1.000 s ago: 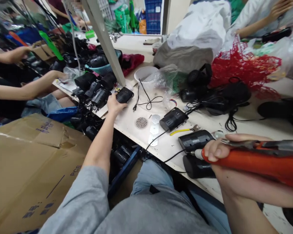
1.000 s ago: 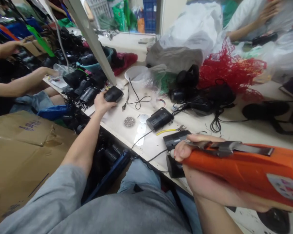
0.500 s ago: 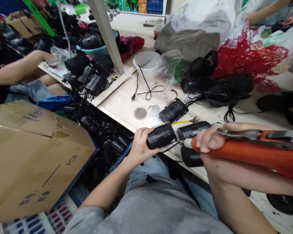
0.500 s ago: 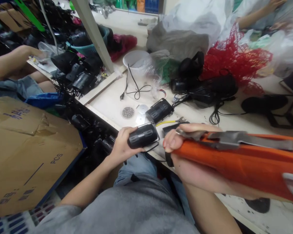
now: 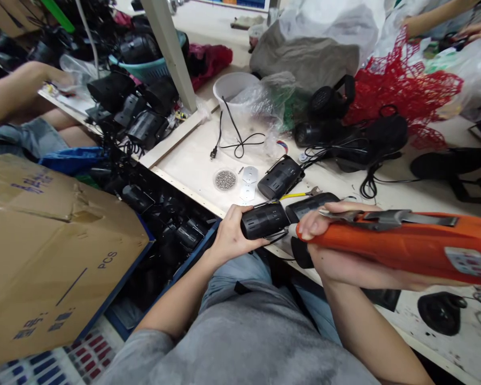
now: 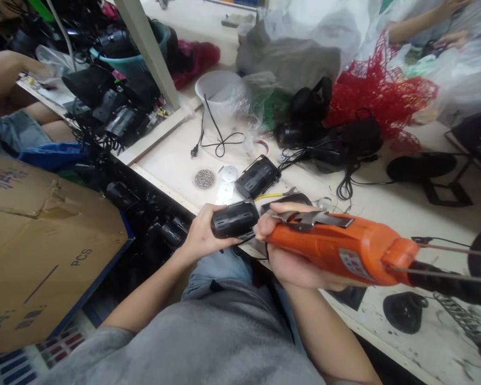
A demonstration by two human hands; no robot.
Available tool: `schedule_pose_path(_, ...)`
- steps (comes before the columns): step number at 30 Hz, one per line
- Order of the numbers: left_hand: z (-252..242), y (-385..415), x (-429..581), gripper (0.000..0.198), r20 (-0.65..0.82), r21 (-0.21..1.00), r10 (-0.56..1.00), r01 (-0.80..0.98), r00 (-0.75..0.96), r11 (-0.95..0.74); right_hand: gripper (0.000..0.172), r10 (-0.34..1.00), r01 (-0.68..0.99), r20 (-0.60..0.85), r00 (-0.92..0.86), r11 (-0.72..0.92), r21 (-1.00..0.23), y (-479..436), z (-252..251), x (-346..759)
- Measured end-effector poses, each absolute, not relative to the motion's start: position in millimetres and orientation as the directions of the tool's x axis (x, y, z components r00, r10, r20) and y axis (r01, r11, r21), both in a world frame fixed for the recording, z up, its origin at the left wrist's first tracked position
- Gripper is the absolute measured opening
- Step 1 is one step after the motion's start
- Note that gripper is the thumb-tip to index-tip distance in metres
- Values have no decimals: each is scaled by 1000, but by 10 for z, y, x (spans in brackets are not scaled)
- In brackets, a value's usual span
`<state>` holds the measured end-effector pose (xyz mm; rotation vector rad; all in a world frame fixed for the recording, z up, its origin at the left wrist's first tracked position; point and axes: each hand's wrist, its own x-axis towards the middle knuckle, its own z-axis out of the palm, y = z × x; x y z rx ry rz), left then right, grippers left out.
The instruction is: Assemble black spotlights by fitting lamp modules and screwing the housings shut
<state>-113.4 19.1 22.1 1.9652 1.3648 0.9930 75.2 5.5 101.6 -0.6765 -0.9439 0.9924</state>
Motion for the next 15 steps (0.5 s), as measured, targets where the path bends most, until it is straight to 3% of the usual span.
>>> schedule_pose_path(3,232,209,-1136,78,244,782,949,538,201,-315,81,881,-368,401,251,470,-802,96,933,726)
schedule_pose_path(8,244,254,-1151,78,194,789,966,558,168,-256,63,910,-380,354,214,412,-828,218,889,717)
schedule_pose_path(12,236,259,-1160,78,211,774,960,568,184,-279,79,945,-440,305,117,324,-837,288,934,693)
schedule_pose_path(15,219,241,-1159,78,248,758,948,571,198,-317,81,950,-428,279,139,311,-849,281,926,670)
